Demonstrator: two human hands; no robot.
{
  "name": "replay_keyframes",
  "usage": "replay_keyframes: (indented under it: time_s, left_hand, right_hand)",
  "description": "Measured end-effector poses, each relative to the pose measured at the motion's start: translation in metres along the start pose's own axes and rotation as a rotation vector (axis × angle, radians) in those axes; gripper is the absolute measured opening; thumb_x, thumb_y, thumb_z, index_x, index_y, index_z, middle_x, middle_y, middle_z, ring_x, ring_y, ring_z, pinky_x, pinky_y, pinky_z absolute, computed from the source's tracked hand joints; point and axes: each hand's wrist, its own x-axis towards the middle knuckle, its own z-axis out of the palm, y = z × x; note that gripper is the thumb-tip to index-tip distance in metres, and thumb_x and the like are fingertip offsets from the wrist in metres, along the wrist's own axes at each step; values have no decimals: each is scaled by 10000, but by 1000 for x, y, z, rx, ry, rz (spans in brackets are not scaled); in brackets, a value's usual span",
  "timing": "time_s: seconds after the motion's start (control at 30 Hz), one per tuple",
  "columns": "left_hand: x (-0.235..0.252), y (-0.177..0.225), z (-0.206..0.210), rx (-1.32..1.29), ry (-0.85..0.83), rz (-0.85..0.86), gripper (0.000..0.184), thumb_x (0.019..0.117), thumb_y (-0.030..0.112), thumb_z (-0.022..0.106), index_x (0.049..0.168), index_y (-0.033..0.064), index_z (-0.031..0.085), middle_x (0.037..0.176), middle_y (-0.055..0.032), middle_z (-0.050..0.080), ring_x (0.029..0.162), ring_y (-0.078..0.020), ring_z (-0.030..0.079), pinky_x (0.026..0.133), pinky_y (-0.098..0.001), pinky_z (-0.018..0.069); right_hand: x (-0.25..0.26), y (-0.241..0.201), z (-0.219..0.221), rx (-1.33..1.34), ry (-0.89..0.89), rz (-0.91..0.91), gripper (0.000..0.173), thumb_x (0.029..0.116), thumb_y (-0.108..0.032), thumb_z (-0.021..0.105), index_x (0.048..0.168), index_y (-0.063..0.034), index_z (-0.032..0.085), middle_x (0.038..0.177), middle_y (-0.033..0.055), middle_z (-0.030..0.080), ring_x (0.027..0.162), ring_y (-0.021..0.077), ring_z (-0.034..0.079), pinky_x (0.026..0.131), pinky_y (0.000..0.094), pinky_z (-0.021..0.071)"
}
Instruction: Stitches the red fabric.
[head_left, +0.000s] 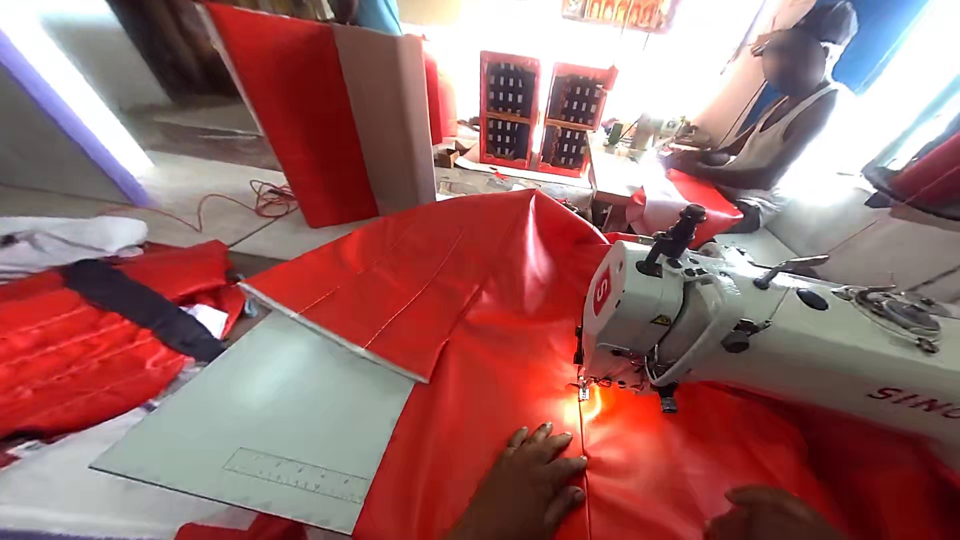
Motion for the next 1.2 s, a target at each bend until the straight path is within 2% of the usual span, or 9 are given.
replay_keyframes:
  time_s: [0.1,0.17,0.27,0.33,0.4,0.5,0.77,0.9,1.2]
  left_hand:
    - [-4,1,-1,97,-43,1,444,1074,370,476,1444,161,603,1575,-122,486,1518,-352,357,1232,-610,215]
    - [-6,1,-1,137,-52,10,472,1058,397,510,1468,175,583,1590,-114,469,1526,-351,344,1232,-623,205]
    - [-6,-1,-4,102,-88,1,474,1037,408,556,1459,195,597,1601,-114,454,1540,-354,310,1240,-624,165]
    - [-6,-5,-2,103,-56,29,449,1025,431,570,1410,212,643,1572,-129,490,1517,-372,354,1227,-641,201]
    - [-7,-7,-4,110,-78,40,452,1028,453,554,1411,230,642,1584,-134,473,1525,-377,335,1229,-641,190]
    - [-9,-10,-2,120,-50,99,423,1018,457,565,1382,269,670,1570,-150,487,1507,-407,356,1205,-667,214]
    - [-8,-16,-4,112,-82,132,421,1007,506,563,1349,301,699,1556,-178,497,1502,-439,351,1197,-691,204]
    - [0,-17,-5,124,-38,131,408,998,496,575,1320,291,719,1541,-176,515,1482,-443,384,1179,-698,241]
    - [29,-28,-15,160,-77,58,440,1015,570,486,1339,356,694,1574,-104,491,1524,-362,338,1225,-629,210]
  right_hand:
    - [36,1,-22,181,-377,52,329,1063,-228,522,1009,14,739,926,206,725,896,382,715,837,570,542]
    - [55,9,-11,259,-528,134,344,1045,-281,572,1117,15,732,1041,216,725,1003,396,704,893,589,541]
    - [71,20,38,237,-269,153,373,1024,-305,595,1237,-17,702,1257,184,696,1189,360,662,1017,553,512]
    - [73,26,68,204,-214,203,438,1036,-328,569,1374,-57,633,1464,156,585,1363,355,549,1124,586,415]
    - [67,33,91,161,-184,235,495,1050,-384,519,1440,-88,591,1528,139,534,1429,349,487,1162,630,345]
    - [50,42,107,39,-91,203,506,1059,-445,462,1410,-119,624,1478,90,595,1402,309,530,1134,633,383]
    - [40,53,98,143,-91,206,453,1045,-423,528,1375,-137,649,1473,73,599,1423,287,505,1162,621,345]
    - [45,62,97,150,-112,219,493,1057,-470,479,1384,-134,633,1498,69,576,1448,266,475,1191,596,313]
    - [64,88,98,168,-155,279,562,1051,-535,449,1411,-133,608,1505,69,566,1450,217,463,1243,490,246]
